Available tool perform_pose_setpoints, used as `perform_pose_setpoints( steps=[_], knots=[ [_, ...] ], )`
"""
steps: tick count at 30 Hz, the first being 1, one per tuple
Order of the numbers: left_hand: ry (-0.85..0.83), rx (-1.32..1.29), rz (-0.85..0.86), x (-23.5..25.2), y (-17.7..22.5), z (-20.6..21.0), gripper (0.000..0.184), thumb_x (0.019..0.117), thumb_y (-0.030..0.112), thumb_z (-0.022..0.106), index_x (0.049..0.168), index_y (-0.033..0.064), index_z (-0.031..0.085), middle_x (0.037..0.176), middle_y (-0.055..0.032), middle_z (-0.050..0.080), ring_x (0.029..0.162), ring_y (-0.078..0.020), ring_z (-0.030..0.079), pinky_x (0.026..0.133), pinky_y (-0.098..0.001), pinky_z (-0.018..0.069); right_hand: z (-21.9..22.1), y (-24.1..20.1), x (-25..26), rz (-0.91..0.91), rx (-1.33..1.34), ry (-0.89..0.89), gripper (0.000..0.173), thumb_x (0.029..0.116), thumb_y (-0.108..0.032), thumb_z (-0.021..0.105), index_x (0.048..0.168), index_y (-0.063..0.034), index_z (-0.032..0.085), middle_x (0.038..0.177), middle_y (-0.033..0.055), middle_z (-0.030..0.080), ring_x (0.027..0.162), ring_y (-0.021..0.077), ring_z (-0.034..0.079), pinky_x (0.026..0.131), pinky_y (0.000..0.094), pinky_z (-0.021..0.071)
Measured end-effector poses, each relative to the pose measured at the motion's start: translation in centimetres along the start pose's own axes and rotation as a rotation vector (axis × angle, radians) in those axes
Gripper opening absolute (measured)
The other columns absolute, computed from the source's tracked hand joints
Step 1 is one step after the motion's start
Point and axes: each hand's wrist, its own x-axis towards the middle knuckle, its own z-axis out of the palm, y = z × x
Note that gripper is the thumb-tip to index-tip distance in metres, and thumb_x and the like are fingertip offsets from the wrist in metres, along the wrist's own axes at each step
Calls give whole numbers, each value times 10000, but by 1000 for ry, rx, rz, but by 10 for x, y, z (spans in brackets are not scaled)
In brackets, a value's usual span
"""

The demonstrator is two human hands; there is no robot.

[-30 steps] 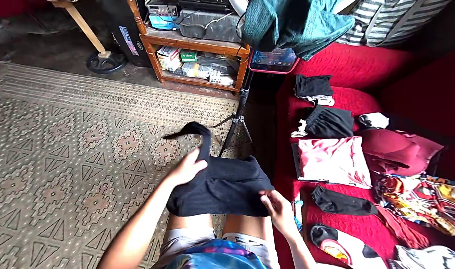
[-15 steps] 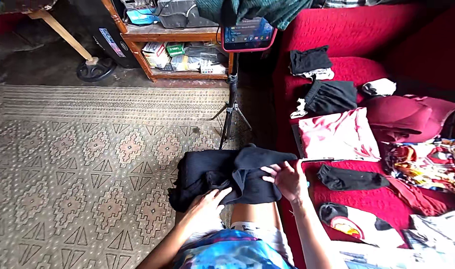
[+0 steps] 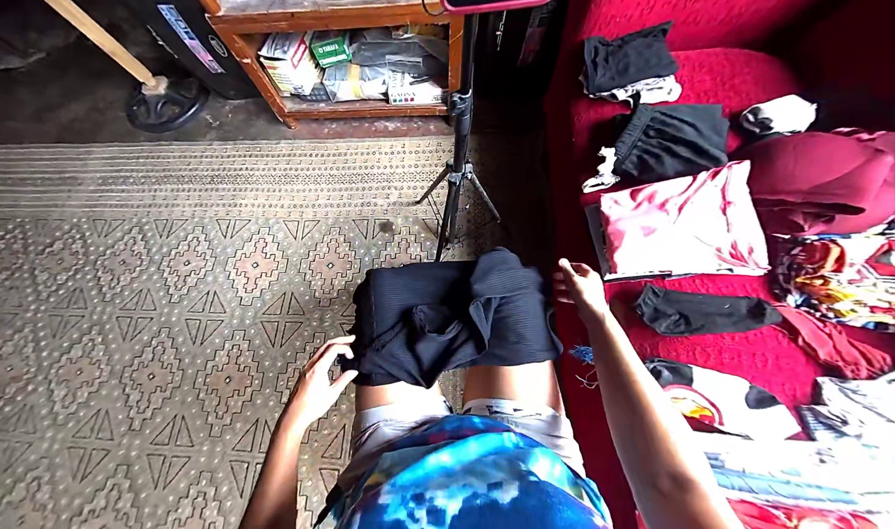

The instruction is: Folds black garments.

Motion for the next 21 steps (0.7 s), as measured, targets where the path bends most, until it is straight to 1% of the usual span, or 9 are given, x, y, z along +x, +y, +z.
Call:
perform_pose_setpoints(
  steps=[3, 5, 6, 8, 10, 13, 17, 19, 21],
  knots=[
    [-22, -77, -47, 11, -2, 5, 574, 799, 170, 804, 1296, -18, 584, 1318, -166, 631, 1238, -254, 601, 1065, -416, 489, 10, 5, 26, 164, -170, -148, 718, 1022, -597, 497, 1407, 9, 522, 1272, 264, 618, 1052, 346, 650, 891, 506, 534],
    [-39, -63, -47, 17, -1, 4, 584, 796, 191, 809, 1306, 4, 594, 1206, -140, 668, 1154, -241, 625, 1030, -409, 495, 13, 1, 37, 112, -313, -148, 634, 999, -547, 591, 1257, 31, 618, 1095, 230, 648, 887, 294, 622, 800, 484, 520],
    [-37, -54, -49, 18, 0, 3, 518, 808, 183, 796, 1266, 7, 630, 1154, -134, 686, 1125, -245, 635, 1024, -424, 495, 12, -4, 39, 52, -371, -141, 554, 992, -492, 636, 1195, 23, 662, 1031, 217, 662, 836, 288, 619, 768, 494, 520],
    [11, -34, -64, 15, -1, 3, 314, 815, 135, 769, 1090, 0, 701, 1053, -136, 713, 1057, -247, 656, 981, -436, 506, 2, -22, 34, -61, -385, -159, 404, 996, -354, 669, 1184, 3, 687, 1046, 233, 678, 876, 333, 635, 780, 549, 514],
    [66, -60, -103, 8, -5, 4, 211, 813, 97, 747, 986, -10, 694, 961, -116, 704, 932, -179, 663, 883, -366, 538, -10, -44, 27, -148, -329, -165, 311, 998, -227, 673, 1192, 16, 665, 1053, 226, 688, 924, 339, 671, 830, 568, 549],
    [116, -158, -182, -9, -18, 7, 171, 830, 71, 709, 960, -27, 655, 869, -68, 657, 802, -74, 615, 777, -261, 528, -28, -64, 17, -282, -255, -105, 250, 1003, -157, 656, 1170, 27, 635, 972, 164, 677, 838, 226, 655, 797, 473, 562],
    [203, -250, -228, -35, -30, 18, 161, 824, 69, 716, 926, -16, 625, 821, -9, 624, 743, -1, 579, 716, -180, 502, -56, -70, 7, -368, -276, -49, 296, 1039, -148, 589, 1240, 69, 589, 1140, 255, 645, 975, 305, 636, 879, 526, 517],
    [212, -246, -267, -47, -39, 22, 161, 824, 47, 728, 925, -25, 625, 837, -32, 627, 737, -20, 581, 697, -191, 503, -66, -67, -2, -392, -173, -18, 275, 1037, -182, 590, 1228, 16, 593, 1095, 165, 648, 896, 211, 625, 803, 451, 539],
    [156, -214, -352, -57, -47, 20, 181, 864, 33, 718, 999, -51, 631, 940, -121, 646, 792, -123, 630, 730, -287, 549, -73, -67, -13, -393, 4, -37, 178, 1038, -194, 582, 1180, -87, 587, 992, -1, 646, 784, 57, 624, 702, 296, 561]
  ],
)
